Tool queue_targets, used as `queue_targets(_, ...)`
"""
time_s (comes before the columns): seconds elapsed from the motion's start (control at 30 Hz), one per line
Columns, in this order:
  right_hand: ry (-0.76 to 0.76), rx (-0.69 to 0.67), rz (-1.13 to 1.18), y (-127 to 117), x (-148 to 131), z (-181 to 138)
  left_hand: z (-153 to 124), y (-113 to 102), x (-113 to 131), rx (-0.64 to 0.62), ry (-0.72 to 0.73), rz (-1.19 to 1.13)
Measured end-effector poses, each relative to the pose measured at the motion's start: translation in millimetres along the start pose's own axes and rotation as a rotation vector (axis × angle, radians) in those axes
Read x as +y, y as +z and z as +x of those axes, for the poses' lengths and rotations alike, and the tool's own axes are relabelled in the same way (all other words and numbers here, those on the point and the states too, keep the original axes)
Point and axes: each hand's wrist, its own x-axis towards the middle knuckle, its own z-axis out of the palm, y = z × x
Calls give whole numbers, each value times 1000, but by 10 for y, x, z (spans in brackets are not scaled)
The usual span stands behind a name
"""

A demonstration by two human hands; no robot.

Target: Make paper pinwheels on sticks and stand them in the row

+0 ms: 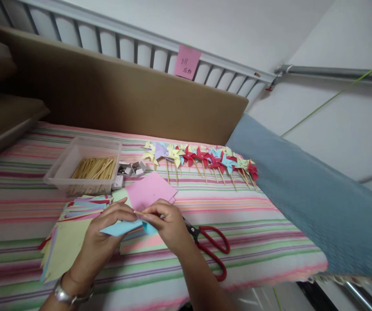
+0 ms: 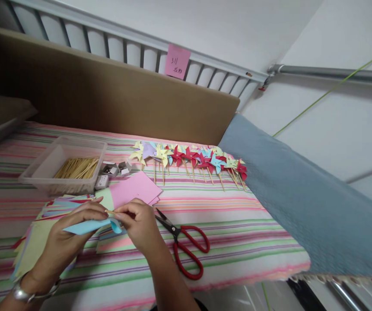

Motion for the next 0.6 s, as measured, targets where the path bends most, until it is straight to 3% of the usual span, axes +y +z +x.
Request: queue_targets(0.6,-45,-19,-67,20,10,-13,-5,-2,39,34,12,50)
